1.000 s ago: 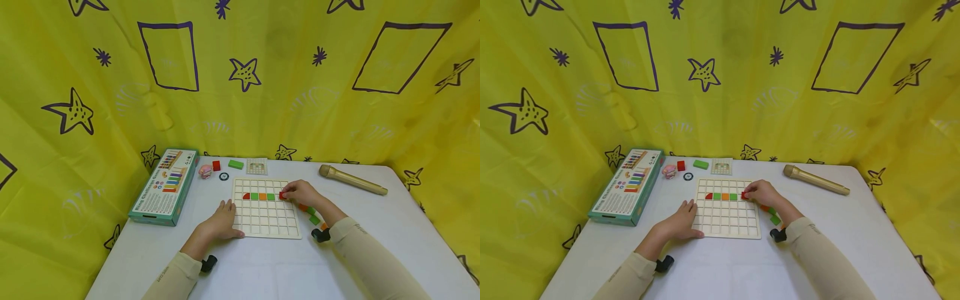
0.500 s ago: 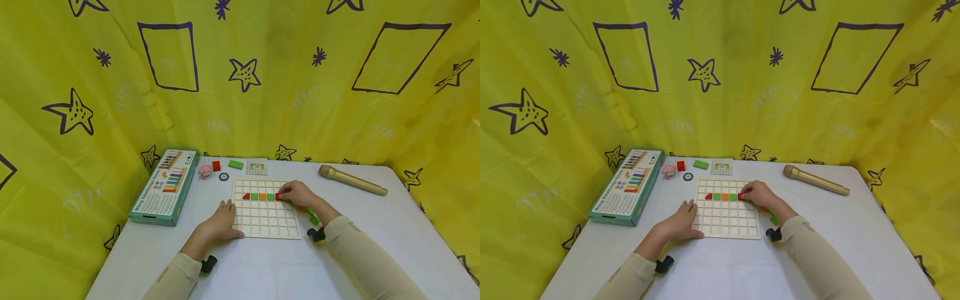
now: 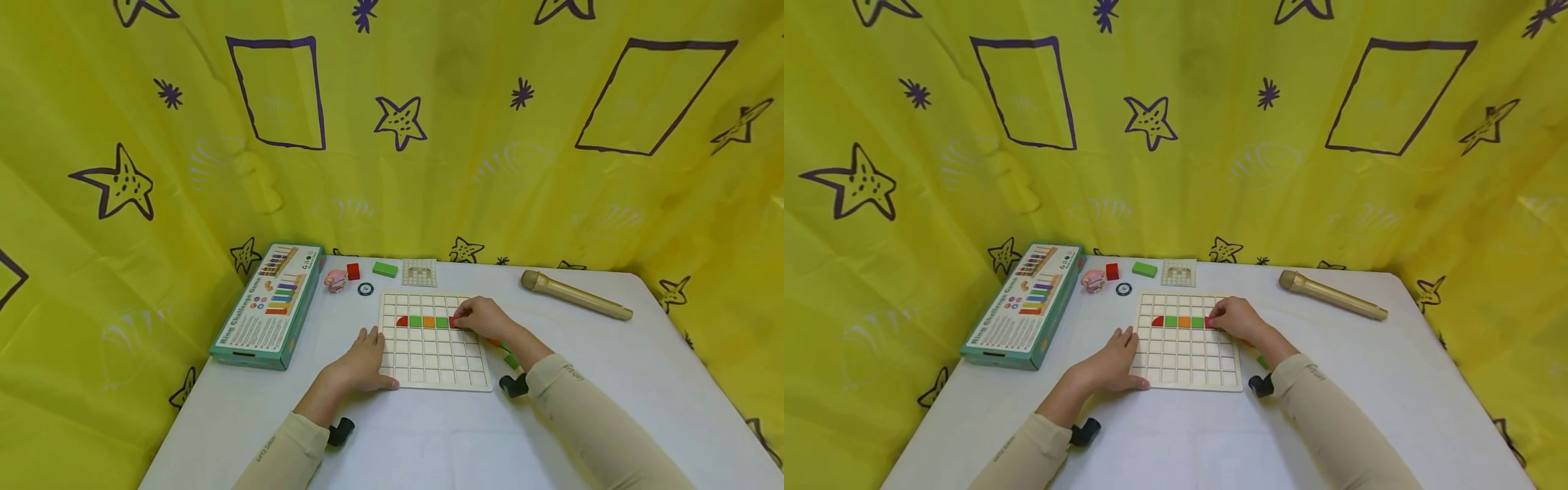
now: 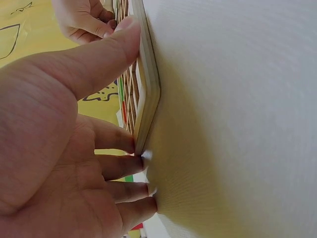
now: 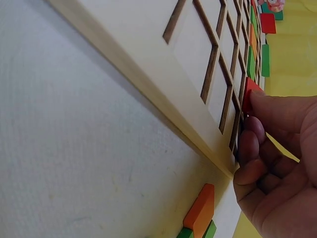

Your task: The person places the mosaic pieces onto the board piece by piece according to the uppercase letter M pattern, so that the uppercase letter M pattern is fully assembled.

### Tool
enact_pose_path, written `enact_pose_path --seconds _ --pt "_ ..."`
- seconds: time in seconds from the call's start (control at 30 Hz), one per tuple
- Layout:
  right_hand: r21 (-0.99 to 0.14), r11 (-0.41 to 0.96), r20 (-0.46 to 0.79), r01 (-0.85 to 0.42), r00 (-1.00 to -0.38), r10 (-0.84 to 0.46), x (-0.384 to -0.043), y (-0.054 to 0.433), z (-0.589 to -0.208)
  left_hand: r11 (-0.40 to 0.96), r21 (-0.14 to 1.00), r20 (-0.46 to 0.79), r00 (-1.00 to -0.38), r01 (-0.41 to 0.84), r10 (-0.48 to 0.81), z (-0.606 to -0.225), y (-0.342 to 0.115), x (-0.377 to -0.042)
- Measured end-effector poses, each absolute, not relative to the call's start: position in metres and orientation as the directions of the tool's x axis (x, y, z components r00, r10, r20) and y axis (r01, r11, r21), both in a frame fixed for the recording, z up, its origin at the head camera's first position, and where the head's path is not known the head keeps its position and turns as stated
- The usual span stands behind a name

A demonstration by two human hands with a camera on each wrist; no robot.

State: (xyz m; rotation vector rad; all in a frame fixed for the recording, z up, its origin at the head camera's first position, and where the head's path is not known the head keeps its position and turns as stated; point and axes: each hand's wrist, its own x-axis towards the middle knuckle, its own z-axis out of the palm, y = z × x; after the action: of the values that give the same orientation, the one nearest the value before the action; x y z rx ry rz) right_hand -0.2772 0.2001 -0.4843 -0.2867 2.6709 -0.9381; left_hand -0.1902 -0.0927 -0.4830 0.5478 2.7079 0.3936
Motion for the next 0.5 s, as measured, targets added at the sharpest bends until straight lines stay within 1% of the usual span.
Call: enact_pose_path --seconds 0.07,0.27,0.5 --pt "-0.629 0.772 -0.207 -0.090 -0.938 -0.277 -0.2758 0.1985 -0.4834 0.888 0.330 -0.281 -0.865 0.319 0.415 -0.4831 -0.0926 -0.1905" --pt "-0.618 0.769 -0.147 -0.165 -0.936 -0.319 -0.2762 0.1967 -0.4849 0.886 0.339 -0.282 -0.865 0.316 0.416 -0.4827 -0.0930 -0.1901" --pt "-0.605 0.777 -0.153 -0.171 -0.933 -0.324 -0.2773 0.1955 -0.4848 0.884 0.336 -0.274 -0.865 0.325 0.421 -0.4843 -0.0934 -0.1910"
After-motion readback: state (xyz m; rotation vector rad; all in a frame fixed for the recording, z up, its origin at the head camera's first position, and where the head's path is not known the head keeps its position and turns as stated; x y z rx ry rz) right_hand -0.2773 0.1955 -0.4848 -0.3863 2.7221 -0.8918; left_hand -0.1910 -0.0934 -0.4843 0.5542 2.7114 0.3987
